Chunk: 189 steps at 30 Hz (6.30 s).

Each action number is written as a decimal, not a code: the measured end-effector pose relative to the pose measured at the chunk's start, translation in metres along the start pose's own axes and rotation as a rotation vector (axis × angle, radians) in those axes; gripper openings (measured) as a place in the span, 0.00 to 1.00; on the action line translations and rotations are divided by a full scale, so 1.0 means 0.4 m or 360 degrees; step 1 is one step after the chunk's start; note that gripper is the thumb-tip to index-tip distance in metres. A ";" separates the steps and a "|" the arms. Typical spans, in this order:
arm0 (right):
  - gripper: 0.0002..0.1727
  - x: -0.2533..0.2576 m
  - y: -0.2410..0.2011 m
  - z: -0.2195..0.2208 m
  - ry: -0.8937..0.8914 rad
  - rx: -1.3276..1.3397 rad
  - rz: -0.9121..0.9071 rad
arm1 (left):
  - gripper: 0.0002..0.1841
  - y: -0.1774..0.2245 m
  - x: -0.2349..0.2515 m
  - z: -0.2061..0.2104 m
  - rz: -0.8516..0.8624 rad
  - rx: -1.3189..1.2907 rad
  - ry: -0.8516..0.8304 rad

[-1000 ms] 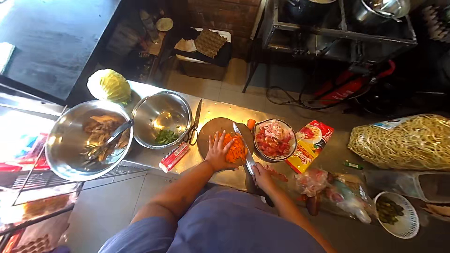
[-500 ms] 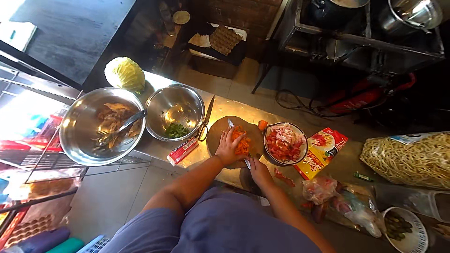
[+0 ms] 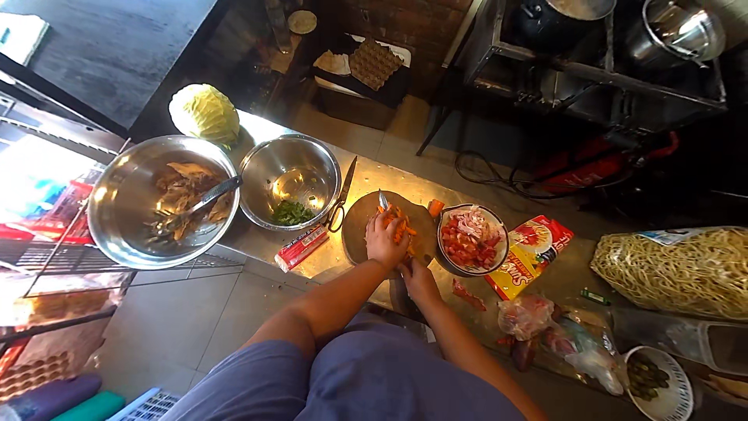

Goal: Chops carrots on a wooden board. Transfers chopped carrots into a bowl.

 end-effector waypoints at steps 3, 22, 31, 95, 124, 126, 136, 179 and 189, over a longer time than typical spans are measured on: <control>0.23 0.011 -0.003 -0.004 -0.0016 0.0032 0.0009 | 0.17 0.014 0.007 -0.006 -0.0001 -0.0103 0.0049; 0.24 -0.044 -0.320 -0.195 -0.0026 -0.0204 -0.0285 | 0.15 0.079 0.068 -0.309 0.0166 -0.0444 0.0646; 0.23 0.097 -0.602 -0.057 -0.0236 -0.0370 -0.0295 | 0.22 -0.242 0.206 -0.454 -0.0352 -0.0677 0.0645; 0.26 -0.134 0.040 -0.130 0.0271 -0.0453 0.0337 | 0.26 -0.034 0.177 -0.130 0.0928 0.0264 -0.0690; 0.23 -0.172 0.088 0.082 -0.0255 0.0856 0.0357 | 0.66 -0.092 -0.010 -0.085 0.0561 0.0446 -0.0665; 0.23 -0.154 0.065 0.095 -0.0298 0.0863 0.0339 | 0.62 -0.083 -0.016 -0.081 0.0485 0.0372 -0.0630; 0.20 -0.091 -0.052 0.141 -0.0393 0.0847 0.0223 | 0.47 -0.073 -0.025 -0.055 0.0311 0.0346 -0.0390; 0.26 -0.099 -0.117 -0.098 0.0122 -0.0205 0.0076 | 0.19 -0.110 0.129 -0.506 0.0063 -0.0348 0.0017; 0.24 -0.192 0.138 0.011 0.0060 0.0575 0.0436 | 0.25 -0.100 0.076 -0.185 0.0072 0.0398 -0.0863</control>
Point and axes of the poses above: each hand's wrist, its own x-axis towards the middle knuckle, its own z-axis out of the palm, y = z × x, the point moved 4 cm from there along x, towards the middle knuckle, and after that the axes turned 1 degree about y, right-handed, at the moved point
